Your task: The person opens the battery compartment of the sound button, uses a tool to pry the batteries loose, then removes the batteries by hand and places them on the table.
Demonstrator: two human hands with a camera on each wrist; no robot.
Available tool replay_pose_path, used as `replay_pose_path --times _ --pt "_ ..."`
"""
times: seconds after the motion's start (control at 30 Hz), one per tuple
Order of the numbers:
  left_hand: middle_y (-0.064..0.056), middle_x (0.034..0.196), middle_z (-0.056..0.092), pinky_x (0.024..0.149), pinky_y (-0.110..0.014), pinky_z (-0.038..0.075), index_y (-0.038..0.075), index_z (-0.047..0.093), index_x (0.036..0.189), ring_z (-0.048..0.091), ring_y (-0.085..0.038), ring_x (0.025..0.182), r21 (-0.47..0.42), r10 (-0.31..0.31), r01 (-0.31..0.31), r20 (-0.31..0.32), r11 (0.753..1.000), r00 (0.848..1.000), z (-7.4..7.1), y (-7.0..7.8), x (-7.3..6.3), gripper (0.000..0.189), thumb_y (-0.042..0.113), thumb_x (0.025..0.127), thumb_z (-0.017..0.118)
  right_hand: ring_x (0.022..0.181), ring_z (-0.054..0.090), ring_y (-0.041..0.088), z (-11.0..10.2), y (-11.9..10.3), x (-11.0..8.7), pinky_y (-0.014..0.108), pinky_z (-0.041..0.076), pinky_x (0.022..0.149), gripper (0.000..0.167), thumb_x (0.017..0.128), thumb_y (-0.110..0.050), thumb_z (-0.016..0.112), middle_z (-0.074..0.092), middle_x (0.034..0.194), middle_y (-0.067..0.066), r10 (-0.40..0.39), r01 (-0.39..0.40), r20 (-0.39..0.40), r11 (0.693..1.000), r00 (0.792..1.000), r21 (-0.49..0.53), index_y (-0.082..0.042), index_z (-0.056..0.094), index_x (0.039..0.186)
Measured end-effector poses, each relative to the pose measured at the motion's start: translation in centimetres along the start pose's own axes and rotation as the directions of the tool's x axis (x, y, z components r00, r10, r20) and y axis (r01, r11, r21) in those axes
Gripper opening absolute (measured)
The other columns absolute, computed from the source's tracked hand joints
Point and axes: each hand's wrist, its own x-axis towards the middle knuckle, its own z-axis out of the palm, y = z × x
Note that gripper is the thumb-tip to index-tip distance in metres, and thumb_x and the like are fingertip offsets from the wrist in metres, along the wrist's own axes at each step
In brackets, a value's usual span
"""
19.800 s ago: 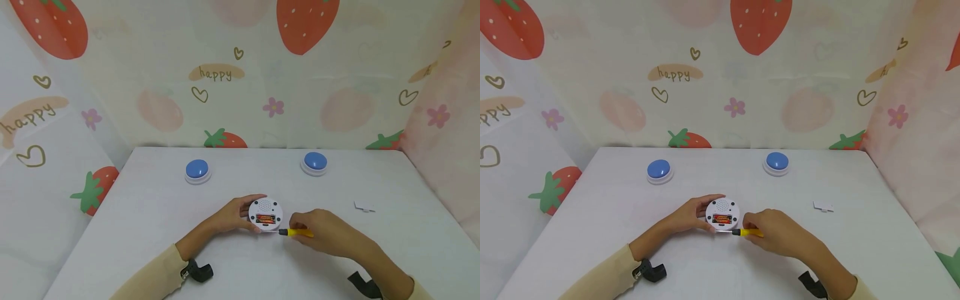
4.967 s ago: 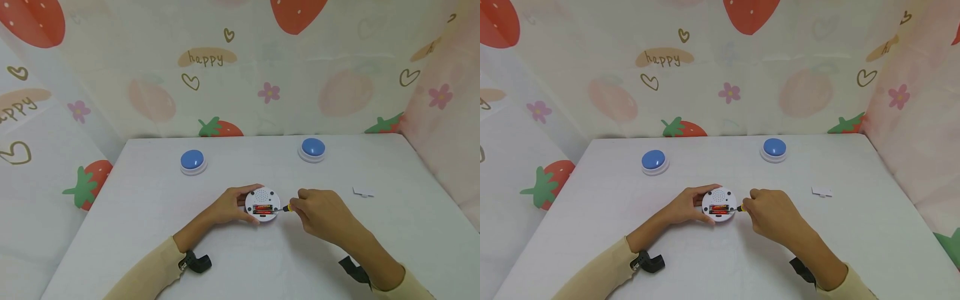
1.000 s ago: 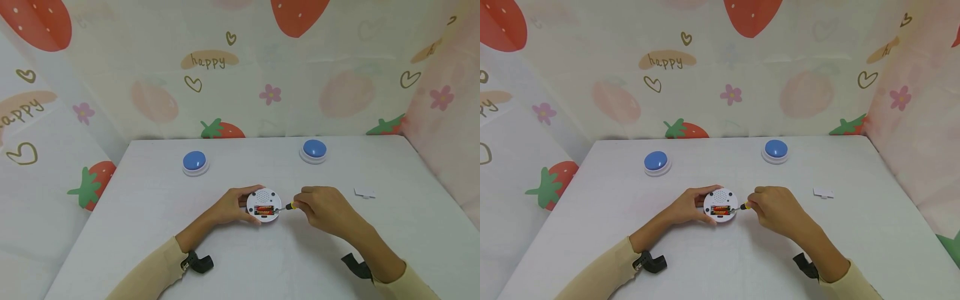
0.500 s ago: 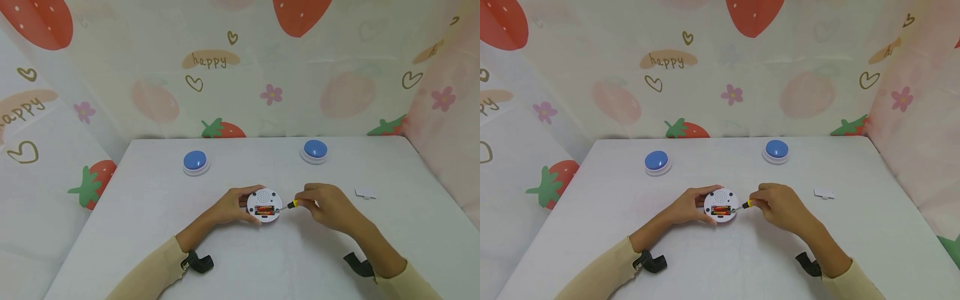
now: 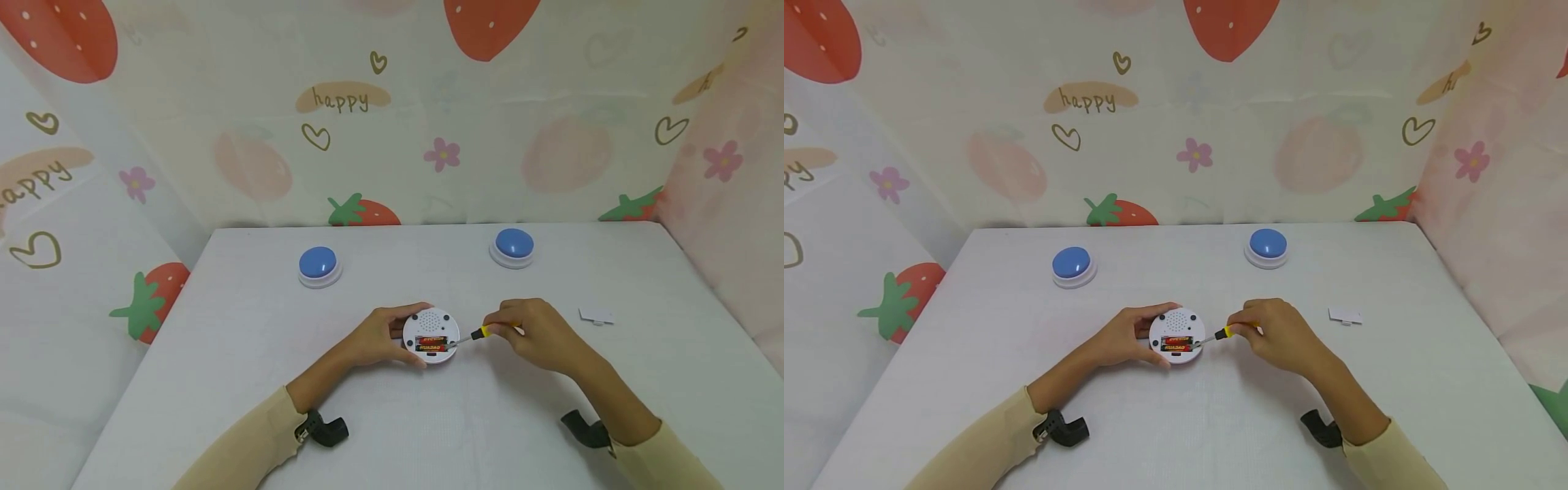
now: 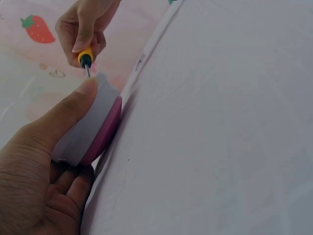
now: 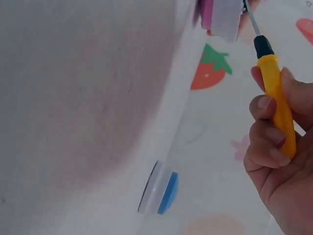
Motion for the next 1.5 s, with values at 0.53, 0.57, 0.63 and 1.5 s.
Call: replay_pose_path --times 0.53,0.57,0.63,1.5 --pt "0.0 0.145 0.056 0.101 -0.025 0.051 0.02 0.05 0.151 0.062 -0.014 0.119 -0.002 -0.003 0.003 -0.005 1.0 1.0 0.0 0.1 -0.2 0.095 0.013 0.068 0.096 0.069 0.049 0.009 -0.1 -0.6 -0.2 0.026 0.044 0.06 0.017 0.088 -0.005 0.077 0.065 0.077 -0.009 0.027 -0.025 0.019 0.993 0.999 -0.115 -0.015 0.082 0.101" --pt "0.0 0.145 0.056 0.1 -0.025 0.051 0.02 0.05 0.151 0.062 -0.014 0.119 -0.003 -0.004 0.004 -0.007 1.0 1.0 0.0 0.1 -0.2 0.095 0.013 0.068 0.096 0.068 0.049 0.008 -0.2 -0.8 -0.2 0.025 0.043 0.059 0.017 0.088 -0.006 0.078 0.064 0.076 -0.01 0.008 -0.007 0.011 0.99 1.0 -0.139 -0.016 0.082 0.101" --pt "0.0 0.144 0.057 0.1 -0.025 0.051 0.021 0.05 0.151 0.062 -0.014 0.118 -0.006 -0.008 0.008 -0.009 1.0 1.0 0.1 0.1 -0.2 0.095 0.013 0.068 0.096 0.067 0.048 0.006 -0.3 -1.3 -0.3 0.023 0.043 0.057 0.017 0.087 -0.007 0.079 0.062 0.075 -0.012 -0.033 0.032 -0.007 0.982 0.999 -0.187 -0.016 0.082 0.1" --pt "0.002 0.145 0.057 0.101 -0.024 0.05 0.022 0.05 0.15 0.062 -0.012 0.119 0.023 -0.01 0.01 -0.021 1.0 1.0 0.2 0.2 -0.1 0.094 0.015 0.068 0.096 0.08 0.064 0.009 -0.7 -5.5 -0.9 0.03 0.06 0.074 0.018 0.078 -0.008 0.087 0.073 0.088 -0.008 -0.112 0.101 -0.126 0.991 0.986 -0.09 -0.014 0.078 0.093"
